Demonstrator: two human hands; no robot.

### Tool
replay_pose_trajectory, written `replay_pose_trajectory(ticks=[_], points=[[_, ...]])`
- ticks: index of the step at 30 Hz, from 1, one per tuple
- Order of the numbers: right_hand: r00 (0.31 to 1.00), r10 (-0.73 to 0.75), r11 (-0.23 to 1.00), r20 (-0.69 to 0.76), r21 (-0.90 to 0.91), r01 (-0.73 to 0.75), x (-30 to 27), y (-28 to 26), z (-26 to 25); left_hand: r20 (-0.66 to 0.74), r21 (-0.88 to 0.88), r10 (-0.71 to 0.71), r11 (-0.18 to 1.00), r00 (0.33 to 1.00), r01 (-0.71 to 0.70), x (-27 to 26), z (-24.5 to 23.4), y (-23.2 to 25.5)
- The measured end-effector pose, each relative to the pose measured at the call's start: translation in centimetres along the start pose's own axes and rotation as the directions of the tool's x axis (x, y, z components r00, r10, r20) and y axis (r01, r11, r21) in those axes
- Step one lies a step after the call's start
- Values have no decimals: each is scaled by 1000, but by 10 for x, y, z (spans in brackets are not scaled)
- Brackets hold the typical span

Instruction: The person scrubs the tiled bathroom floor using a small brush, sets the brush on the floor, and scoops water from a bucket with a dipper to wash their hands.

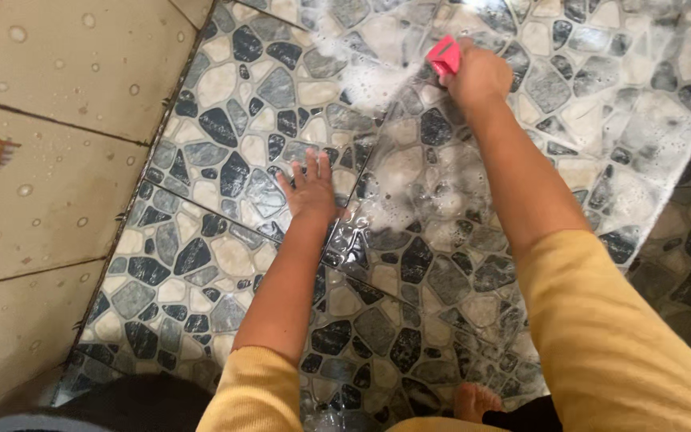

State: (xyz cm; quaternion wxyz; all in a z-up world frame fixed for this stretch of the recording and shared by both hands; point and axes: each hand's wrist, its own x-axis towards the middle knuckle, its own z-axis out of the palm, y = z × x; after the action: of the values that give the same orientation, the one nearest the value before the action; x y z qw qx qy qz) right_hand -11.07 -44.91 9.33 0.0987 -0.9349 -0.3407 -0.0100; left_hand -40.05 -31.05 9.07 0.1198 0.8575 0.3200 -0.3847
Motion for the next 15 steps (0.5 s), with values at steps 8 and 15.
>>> replay_pose_trajectory(ticks=[8, 15], points=[[849, -330, 941, 414, 221, 258, -156, -115, 11, -154, -15, 205, 978, 966, -210, 18, 6, -53], [966, -56, 998, 251, 21, 53, -92, -64, 1, -204, -24, 226, 972, 952, -236, -1, 3, -60]])
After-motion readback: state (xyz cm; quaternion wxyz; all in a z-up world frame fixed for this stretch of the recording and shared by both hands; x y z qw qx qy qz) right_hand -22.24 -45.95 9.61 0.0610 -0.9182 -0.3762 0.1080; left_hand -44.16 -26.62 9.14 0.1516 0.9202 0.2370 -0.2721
